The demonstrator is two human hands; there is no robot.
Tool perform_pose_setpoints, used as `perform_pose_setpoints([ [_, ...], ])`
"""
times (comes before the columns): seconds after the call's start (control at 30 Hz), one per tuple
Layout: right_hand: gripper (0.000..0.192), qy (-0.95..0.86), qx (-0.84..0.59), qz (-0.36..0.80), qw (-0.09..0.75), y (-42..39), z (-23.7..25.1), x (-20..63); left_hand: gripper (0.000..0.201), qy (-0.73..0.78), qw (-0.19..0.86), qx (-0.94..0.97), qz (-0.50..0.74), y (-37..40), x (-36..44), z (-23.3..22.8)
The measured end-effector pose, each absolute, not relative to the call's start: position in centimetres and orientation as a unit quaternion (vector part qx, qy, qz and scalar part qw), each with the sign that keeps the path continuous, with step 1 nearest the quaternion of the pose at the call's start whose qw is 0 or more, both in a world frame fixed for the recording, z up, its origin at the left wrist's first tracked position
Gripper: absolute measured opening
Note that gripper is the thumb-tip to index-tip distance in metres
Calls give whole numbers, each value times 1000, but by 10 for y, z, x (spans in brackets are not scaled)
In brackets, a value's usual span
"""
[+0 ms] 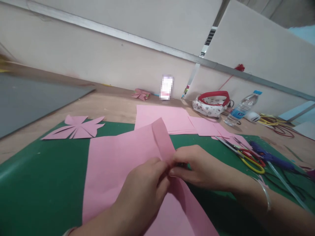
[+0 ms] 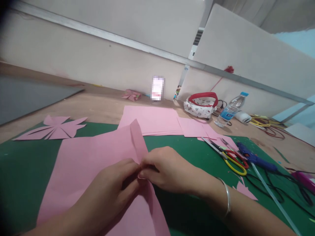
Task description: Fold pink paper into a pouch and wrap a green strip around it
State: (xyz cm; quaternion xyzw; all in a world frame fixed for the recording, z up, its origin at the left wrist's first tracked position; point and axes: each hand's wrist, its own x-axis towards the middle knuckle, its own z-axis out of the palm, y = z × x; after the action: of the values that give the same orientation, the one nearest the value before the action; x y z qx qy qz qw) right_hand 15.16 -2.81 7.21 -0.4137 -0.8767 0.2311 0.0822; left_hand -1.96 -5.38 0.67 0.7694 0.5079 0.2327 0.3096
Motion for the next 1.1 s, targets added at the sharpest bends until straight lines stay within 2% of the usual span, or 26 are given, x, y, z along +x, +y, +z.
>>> perform_pose_setpoints([
  [0.1, 14, -878, -419, 221, 65, -33, 79, 148, 19, 511, 307, 767, 238, -54, -20, 6],
  [0.17, 10, -868, -427, 245, 62, -37, 83, 148, 17, 506, 308, 768, 243, -54, -20, 6],
  [0.23, 16, -852, -442, 271, 69, -41, 85, 148, 18, 502, 303, 772, 245, -53, -19, 7],
  [0.3, 31, -836, -465, 279, 88, -45, 85, 149, 19, 504, 287, 778, 243, -53, -19, 8],
  [0.43, 85, -809, -503, 286, 108, -50, 80, 147, 19, 505, 226, 802, 225, -54, -19, 9],
  [0.5, 98, -802, -514, 281, 117, -51, 75, 144, 22, 496, 191, 819, 215, -55, -19, 9],
  [0.6, 105, -791, -523, 273, 166, -49, 69, 137, 24, 492, 165, 830, 204, -56, -18, 10],
  [0.67, 101, -782, -525, 276, 192, -47, 65, 135, 22, 498, 155, 829, 200, -56, -19, 13],
  [0.7, 92, -782, -522, 276, 201, -45, 64, 135, 21, 500, 147, 830, 200, -55, -22, 17],
  [0.8, 36, -782, -509, 290, 216, -39, 61, 139, 19, 504, 103, 831, 214, -48, -42, 38],
  [0.83, 20, -777, -509, 298, 217, -37, 60, 142, 15, 510, 81, 828, 219, -43, -54, 48],
  [0.87, 12, -771, -513, 308, 218, -35, 59, 144, 12, 532, 37, 812, 237, -38, -67, 58],
  [0.9, 10, -764, -519, 314, 218, -33, 58, 146, 17, 555, -60, 780, 282, -32, -81, 67],
  [0.93, 10, -759, -524, 317, 221, -32, 58, 148, 27, 586, -112, 743, 304, -25, -95, 75],
  [1.1, 10, -740, -525, 321, 271, -29, 58, 153, 37, 606, -6, 711, 357, -6, -127, 76],
])
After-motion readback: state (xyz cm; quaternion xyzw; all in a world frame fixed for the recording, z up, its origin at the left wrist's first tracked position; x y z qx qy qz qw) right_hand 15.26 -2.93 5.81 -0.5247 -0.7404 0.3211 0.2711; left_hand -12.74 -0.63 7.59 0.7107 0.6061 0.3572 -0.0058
